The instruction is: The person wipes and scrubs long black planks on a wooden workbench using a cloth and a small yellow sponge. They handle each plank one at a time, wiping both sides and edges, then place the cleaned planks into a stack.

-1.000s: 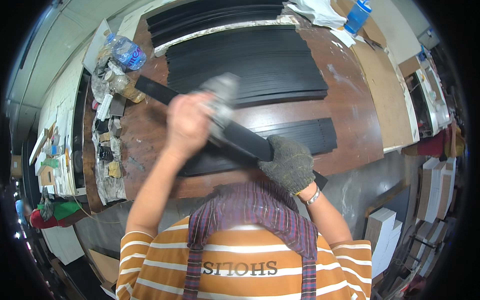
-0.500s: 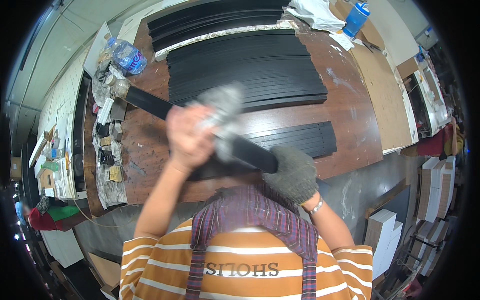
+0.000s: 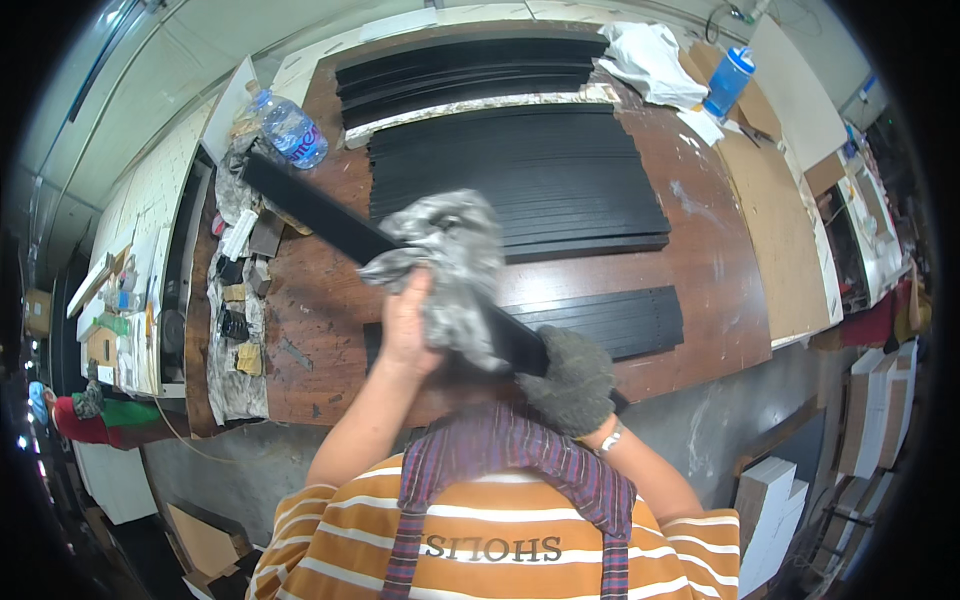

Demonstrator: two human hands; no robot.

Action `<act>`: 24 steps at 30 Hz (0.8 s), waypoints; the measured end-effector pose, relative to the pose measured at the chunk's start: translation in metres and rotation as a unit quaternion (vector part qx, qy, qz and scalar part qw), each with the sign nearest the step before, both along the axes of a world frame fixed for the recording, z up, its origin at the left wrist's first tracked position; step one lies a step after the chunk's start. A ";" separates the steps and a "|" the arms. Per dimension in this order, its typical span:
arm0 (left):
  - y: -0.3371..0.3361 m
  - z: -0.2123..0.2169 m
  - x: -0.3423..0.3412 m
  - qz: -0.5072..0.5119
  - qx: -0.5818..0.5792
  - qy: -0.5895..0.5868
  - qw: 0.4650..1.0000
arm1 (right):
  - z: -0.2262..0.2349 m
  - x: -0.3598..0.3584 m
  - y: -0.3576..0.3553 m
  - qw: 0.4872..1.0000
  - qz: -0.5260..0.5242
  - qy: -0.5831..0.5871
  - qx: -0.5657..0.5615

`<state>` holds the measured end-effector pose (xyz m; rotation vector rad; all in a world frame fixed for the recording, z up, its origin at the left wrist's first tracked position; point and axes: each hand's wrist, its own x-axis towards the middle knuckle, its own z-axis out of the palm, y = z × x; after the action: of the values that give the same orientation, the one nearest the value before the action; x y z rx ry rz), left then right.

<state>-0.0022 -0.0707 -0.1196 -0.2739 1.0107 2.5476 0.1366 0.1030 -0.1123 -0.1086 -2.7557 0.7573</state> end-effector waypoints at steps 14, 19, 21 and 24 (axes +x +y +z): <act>0.000 0.117 -0.015 -0.207 -0.684 0.598 0.363 | 0.149 -0.024 0.019 0.952 0.079 0.114 0.273; 0.006 0.058 -0.008 -0.190 -0.639 0.676 0.314 | 0.092 -0.052 0.038 0.932 0.064 -0.322 0.152; -0.020 0.041 -0.029 -0.141 -0.642 0.690 0.304 | 0.068 -0.032 0.043 0.944 0.047 -0.279 0.170; -0.098 0.034 -0.093 -0.038 -0.718 0.637 0.277 | 0.051 0.000 0.067 0.973 -0.002 -0.162 0.164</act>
<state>-0.0949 -0.1683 -0.0858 1.5575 3.2049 0.1754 0.1365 0.1700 -0.0610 -0.1847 -3.1444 0.2932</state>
